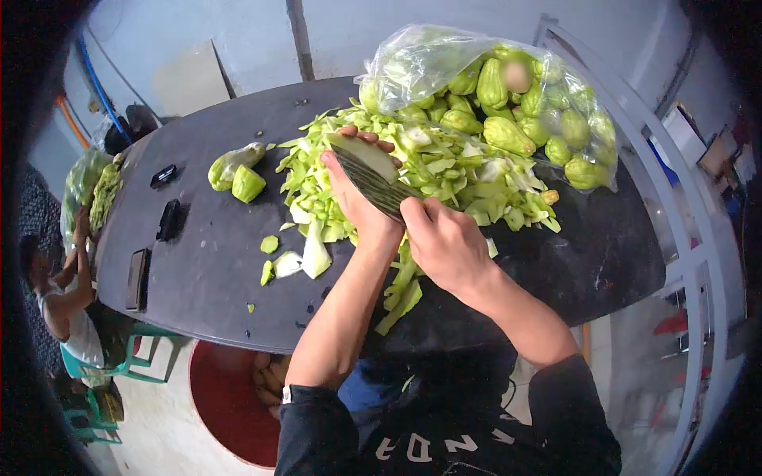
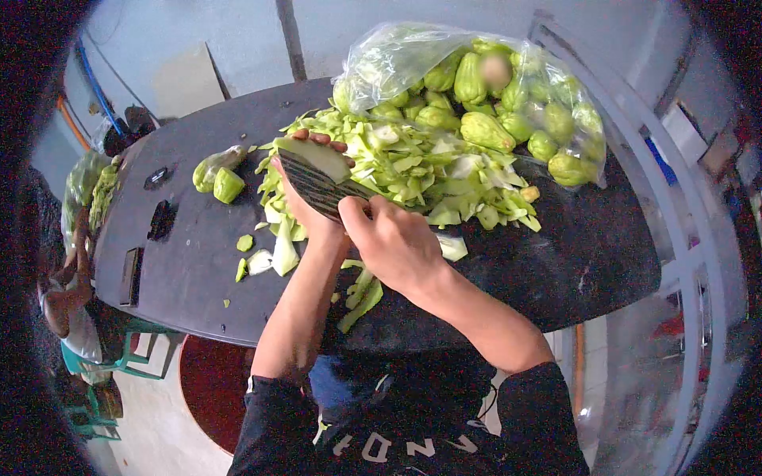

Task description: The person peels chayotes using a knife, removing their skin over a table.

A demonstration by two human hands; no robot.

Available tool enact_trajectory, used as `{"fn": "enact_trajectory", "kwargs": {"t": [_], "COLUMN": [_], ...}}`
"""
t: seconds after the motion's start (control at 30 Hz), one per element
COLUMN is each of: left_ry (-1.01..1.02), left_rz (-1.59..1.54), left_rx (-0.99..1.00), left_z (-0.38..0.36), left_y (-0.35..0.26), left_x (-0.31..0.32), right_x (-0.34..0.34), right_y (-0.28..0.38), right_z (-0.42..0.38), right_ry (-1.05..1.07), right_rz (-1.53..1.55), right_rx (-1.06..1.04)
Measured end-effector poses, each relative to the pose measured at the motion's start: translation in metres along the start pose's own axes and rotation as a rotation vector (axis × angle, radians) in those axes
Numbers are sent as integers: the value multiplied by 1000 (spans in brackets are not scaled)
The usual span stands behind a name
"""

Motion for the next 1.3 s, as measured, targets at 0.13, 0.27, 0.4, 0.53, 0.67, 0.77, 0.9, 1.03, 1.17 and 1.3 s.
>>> {"fn": "enact_trajectory", "kwargs": {"t": [0.13,0.27,0.4,0.53,0.67,0.77,0.9,1.03,1.17,1.3], "left_ry": [21,81,240,273,306,290,307,198,111,-1], "left_rz": [54,185,211,561,829,601,257,82,-77,-219], "left_rx": [-46,-69,1,148,348,40,-226,-392,-522,-714], "left_z": [-5,-19,-24,-20,-7,0,-2,6,11,15], "left_y": [4,7,10,12,17,16,11,21,23,25], "left_x": [1,14,18,11,-1,-2,10,-3,-12,-22], "right_x": [2,-2,-3,-12,-21,-26,-35,-28,-36,-42], "right_y": [-2,-10,-21,-37,-52,-69,-92,-106,-103,-104], "right_z": [-1,6,6,10,6,0,-6,-12,-14,-14], "right_ry": [19,-10,-69,-88,9,0,-37,-93,-229,-294], "right_rz": [-43,-15,142,430,518,679,659,446,621,757], "right_rx": [26,76,194,301,546,708,831,705,743,747]}}
Point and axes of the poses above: each hand's wrist, its own z-axis towards the middle knuckle, its own x-axis out of the palm, y = z × x, the point moved 4 cm from there along z, towards the middle knuckle, and after that the axes turned 6 degrees about -y, right-handed, at the moved point
